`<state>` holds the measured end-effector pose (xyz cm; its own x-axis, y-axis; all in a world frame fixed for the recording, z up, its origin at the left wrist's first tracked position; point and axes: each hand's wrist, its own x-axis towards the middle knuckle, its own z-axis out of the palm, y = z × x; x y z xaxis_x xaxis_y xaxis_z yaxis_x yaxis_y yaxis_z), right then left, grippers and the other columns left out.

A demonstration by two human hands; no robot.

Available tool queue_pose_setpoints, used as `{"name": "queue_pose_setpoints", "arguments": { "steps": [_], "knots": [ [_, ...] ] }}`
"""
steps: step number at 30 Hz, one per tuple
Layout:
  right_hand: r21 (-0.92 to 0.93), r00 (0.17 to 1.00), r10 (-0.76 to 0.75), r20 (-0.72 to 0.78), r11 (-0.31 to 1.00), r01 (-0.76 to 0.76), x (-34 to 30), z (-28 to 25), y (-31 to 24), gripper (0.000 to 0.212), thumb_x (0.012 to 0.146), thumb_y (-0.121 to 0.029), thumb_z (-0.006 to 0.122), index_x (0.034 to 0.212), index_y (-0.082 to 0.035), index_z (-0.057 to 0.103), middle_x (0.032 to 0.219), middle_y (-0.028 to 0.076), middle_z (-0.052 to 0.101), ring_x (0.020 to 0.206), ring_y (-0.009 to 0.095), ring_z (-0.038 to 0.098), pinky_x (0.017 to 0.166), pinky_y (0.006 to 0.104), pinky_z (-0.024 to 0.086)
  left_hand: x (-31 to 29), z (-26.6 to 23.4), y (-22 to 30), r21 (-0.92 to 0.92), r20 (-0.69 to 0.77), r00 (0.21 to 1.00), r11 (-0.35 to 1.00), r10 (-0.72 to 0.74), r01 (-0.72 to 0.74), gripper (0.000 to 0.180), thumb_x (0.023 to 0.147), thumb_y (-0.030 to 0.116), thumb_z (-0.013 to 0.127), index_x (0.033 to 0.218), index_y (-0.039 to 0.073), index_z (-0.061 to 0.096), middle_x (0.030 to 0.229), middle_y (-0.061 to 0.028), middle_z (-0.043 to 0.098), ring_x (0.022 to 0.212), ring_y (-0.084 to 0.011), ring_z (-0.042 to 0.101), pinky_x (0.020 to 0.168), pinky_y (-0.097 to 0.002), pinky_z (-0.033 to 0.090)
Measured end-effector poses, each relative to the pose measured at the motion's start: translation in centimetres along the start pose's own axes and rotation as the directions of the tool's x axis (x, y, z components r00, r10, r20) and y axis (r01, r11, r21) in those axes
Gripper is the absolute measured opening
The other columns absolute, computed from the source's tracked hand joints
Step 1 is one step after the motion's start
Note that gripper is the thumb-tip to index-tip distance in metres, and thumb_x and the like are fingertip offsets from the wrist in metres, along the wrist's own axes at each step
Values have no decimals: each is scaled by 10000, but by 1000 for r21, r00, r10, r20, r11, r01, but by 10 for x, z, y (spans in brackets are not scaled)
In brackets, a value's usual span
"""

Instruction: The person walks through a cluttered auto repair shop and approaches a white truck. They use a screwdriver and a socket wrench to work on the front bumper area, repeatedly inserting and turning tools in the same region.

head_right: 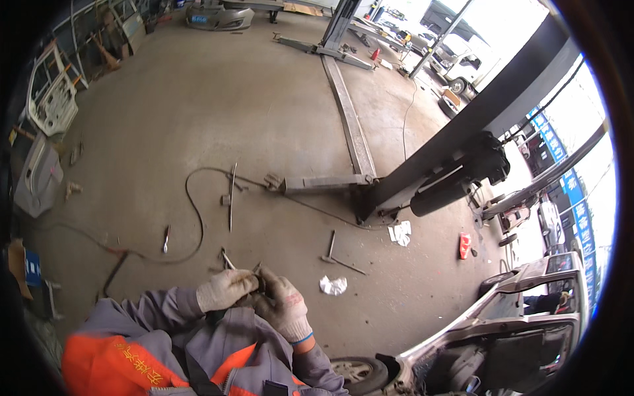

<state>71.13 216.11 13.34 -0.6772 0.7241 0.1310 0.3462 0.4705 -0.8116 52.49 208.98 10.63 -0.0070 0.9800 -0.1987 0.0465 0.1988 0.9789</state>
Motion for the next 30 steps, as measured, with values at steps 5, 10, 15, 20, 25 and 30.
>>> {"name": "queue_pose_setpoints", "arguments": {
  "steps": [5,10,15,20,25,30],
  "knots": [
    [-127,990,-139,19,982,141,176,-28,88,422,815,-176,792,1216,-91,691,1066,157,679,928,350,680,791,434,568,178,-71,11,218,100,995,976,-3,-20,330,1086,312,494,1073,17,640,836,-11,639,728,-62,585,657,-256,510],
    [157,986,-159,-55,974,166,369,-71,174,386,815,-187,810,1172,-79,711,1066,167,680,918,351,682,769,421,569,352,-138,31,-84,-14,970,967,-242,240,302,1082,265,518,1159,9,659,926,1,668,831,-80,620,715,-272,532],
    [121,927,-375,26,921,369,568,-142,193,392,857,-167,770,1230,-88,678,1022,158,660,905,352,670,760,413,558,499,-208,81,-405,-236,960,913,-149,42,291,1063,160,519,1242,-13,669,1124,-62,722,1032,-112,654,897,-236,520],
    [101,933,-274,232,961,257,727,-180,250,369,897,-181,736,1232,-48,657,1052,154,690,948,344,681,798,431,548,654,-282,82,-787,-221,960,613,-173,-70,242,1024,87,513,1161,-16,683,1053,-130,734,736,-195,717,669,-310,610],
    [-53,974,-110,196,991,123,882,-202,359,394,919,-231,726,1267,-63,648,1092,158,701,1012,341,689,851,422,554,868,-356,71,-879,-116,981,477,-159,-26,262,977,63,507,1154,-19,682,1038,-157,734,772,-243,730,671,-367,628],
    [133,978,205,-27,971,-200,1038,-248,421,353,947,-194,720,1255,-34,655,1079,156,735,1008,246,728,880,349,561,1089,-423,112,-810,89,992,573,-89,124,298,995,79,521,1247,-23,644,1145,-186,723,905,-264,741,767,-395,627]
  ]
}}
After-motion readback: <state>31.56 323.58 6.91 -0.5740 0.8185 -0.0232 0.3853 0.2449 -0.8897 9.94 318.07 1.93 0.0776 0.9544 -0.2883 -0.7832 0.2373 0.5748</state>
